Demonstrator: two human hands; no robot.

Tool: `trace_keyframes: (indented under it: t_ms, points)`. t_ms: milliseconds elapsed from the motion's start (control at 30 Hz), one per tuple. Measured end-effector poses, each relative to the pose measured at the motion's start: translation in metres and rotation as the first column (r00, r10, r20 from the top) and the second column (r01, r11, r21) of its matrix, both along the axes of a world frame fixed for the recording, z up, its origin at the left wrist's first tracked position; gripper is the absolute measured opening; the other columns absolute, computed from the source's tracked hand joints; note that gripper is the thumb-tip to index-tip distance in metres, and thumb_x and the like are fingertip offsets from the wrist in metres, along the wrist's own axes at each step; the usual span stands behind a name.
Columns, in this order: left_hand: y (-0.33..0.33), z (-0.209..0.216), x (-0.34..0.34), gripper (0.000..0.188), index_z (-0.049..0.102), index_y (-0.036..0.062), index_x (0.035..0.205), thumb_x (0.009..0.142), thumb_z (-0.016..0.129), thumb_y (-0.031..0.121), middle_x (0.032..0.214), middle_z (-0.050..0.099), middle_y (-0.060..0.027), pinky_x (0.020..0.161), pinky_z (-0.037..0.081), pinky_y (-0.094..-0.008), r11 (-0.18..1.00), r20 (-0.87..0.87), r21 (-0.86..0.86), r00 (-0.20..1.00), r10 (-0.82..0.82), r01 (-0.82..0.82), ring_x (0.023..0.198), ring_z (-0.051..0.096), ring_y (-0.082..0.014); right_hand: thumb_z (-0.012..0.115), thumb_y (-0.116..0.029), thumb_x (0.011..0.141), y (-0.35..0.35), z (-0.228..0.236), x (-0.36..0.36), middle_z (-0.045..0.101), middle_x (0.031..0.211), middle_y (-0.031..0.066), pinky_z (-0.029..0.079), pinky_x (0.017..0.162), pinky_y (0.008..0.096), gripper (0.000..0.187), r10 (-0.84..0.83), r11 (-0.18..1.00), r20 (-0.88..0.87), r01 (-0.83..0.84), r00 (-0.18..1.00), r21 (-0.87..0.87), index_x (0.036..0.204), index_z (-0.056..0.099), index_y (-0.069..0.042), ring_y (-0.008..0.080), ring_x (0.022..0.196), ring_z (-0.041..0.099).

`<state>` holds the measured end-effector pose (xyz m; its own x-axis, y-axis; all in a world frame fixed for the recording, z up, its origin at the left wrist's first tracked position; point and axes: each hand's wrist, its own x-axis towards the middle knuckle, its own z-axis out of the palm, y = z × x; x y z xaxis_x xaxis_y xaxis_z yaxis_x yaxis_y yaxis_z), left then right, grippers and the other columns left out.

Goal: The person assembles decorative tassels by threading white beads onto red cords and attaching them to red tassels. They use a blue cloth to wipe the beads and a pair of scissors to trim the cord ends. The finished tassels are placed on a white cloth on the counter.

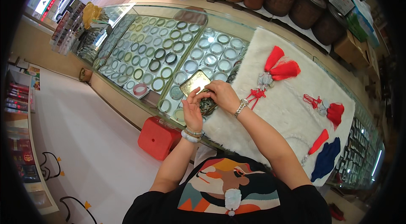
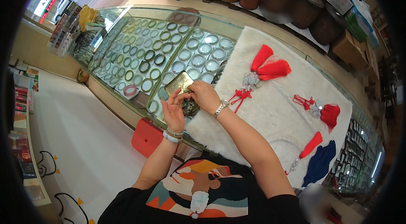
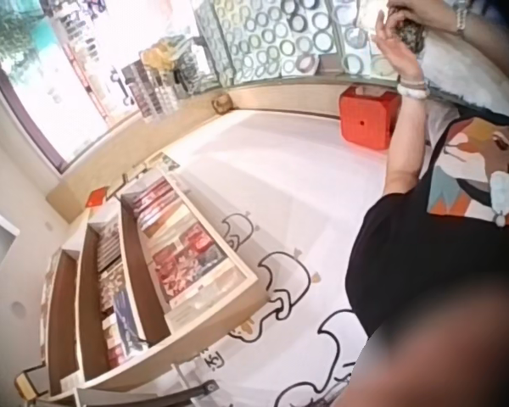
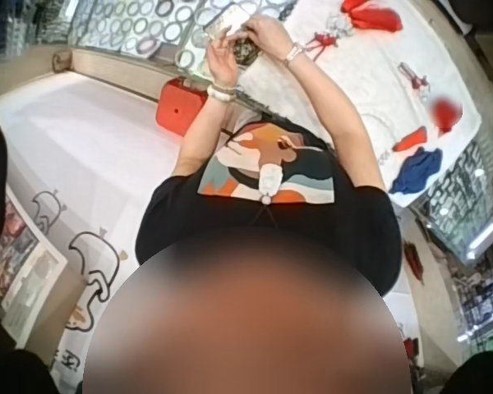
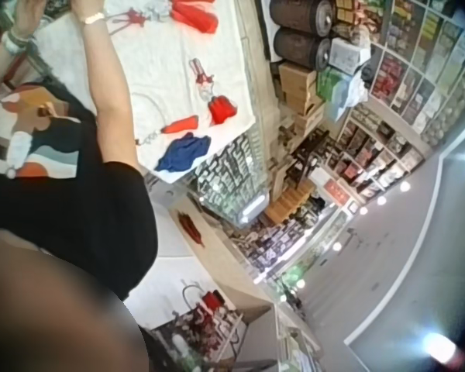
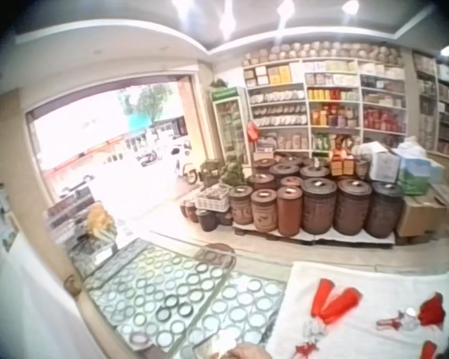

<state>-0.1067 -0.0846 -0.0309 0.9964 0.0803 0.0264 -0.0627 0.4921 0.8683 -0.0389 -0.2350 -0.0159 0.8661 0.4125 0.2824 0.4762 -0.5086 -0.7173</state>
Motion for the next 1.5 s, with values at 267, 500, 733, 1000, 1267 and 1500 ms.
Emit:
trace_keyframes:
  t_ms: [267, 500, 733, 1000, 1267, 1500]
  points:
    - [-0.002, 0.002, -0.007, 0.076, 0.045, -0.0061, 0.136, 0.105, 0.023, 0.059, 0.12, 0.068, -0.0178, 0.109, 0.036, -0.0383, 0.987, 0.032, 0.163, 0.999, -0.002, -0.003, 0.119, 0.06, -0.0237, 0.068, -0.005, 0.079, -0.002, -0.006, 0.002, 0.068, 0.089, 0.0149, 0.053, 0.08, 0.0432, 0.016, 0.026, 0.997, 0.015, -0.027, 1.0, 0.066, 0.095, 0.071, -0.001, 0.0341, 0.089, 0.065]
    - [-0.002, 0.006, -0.008, 0.073, 0.042, -0.0077, 0.139, 0.107, 0.023, 0.055, 0.128, 0.063, -0.0215, 0.109, 0.04, -0.0383, 0.984, -0.015, 0.175, 1.0, 0.021, -0.018, 0.122, 0.058, -0.0271, 0.068, -0.004, 0.078, -0.003, -0.008, 0.002, 0.068, 0.09, 0.015, 0.053, 0.08, 0.0433, 0.017, 0.021, 0.997, 0.013, -0.022, 1.0, 0.075, 0.095, 0.07, -0.001, 0.0341, 0.089, 0.065]
    - [-0.003, 0.003, -0.007, 0.057, 0.044, -0.0073, 0.138, 0.11, 0.03, 0.04, 0.129, 0.063, -0.0202, 0.107, 0.043, -0.0368, 0.979, 0.014, 0.2, 0.999, 0.03, -0.032, 0.12, 0.06, -0.0258, 0.069, -0.005, 0.078, -0.004, -0.009, 0.003, 0.068, 0.089, 0.015, 0.053, 0.08, 0.0429, 0.017, 0.027, 0.996, -0.009, -0.026, 1.0, 0.084, 0.094, 0.07, 0.0, 0.0343, 0.089, 0.065]
    - [-0.005, -0.008, -0.003, 0.027, 0.057, -0.0071, 0.126, 0.099, 0.055, -0.005, 0.123, 0.066, -0.0156, 0.099, 0.05, -0.03, 0.932, 0.009, 0.346, 0.994, 0.109, -0.105, 0.111, 0.064, -0.0192, 0.072, -0.007, 0.078, -0.006, -0.012, 0.005, 0.071, 0.095, 0.0133, 0.054, 0.08, 0.0404, 0.019, 0.039, 0.999, -0.014, -0.039, 0.999, 0.03, 0.096, 0.071, -0.002, 0.0325, 0.09, 0.066]
    - [-0.003, -0.02, -0.002, 0.026, 0.063, -0.004, 0.116, 0.091, 0.064, -0.009, 0.118, 0.068, -0.0126, 0.097, 0.052, -0.0289, 0.929, 0.054, 0.345, 0.991, 0.119, -0.131, 0.11, 0.065, -0.018, 0.072, -0.008, 0.078, -0.007, -0.009, 0.003, 0.071, 0.097, 0.0138, 0.054, 0.083, 0.04, 0.02, 0.04, 0.998, -0.013, -0.039, 0.999, 0.041, 0.098, 0.071, -0.002, 0.0323, 0.093, 0.066]
    - [-0.003, -0.014, -0.004, 0.048, 0.062, -0.0064, 0.117, 0.078, 0.042, -0.023, 0.128, 0.063, -0.0156, 0.104, 0.048, -0.0335, 0.902, 0.169, 0.409, 0.983, 0.077, -0.141, 0.116, 0.064, -0.0222, 0.071, -0.005, 0.078, -0.007, -0.009, 0.002, 0.07, 0.097, 0.0137, 0.054, 0.083, 0.0402, 0.021, 0.041, 0.998, -0.012, -0.041, 0.999, 0.047, 0.099, 0.071, -0.002, 0.0323, 0.094, 0.066]
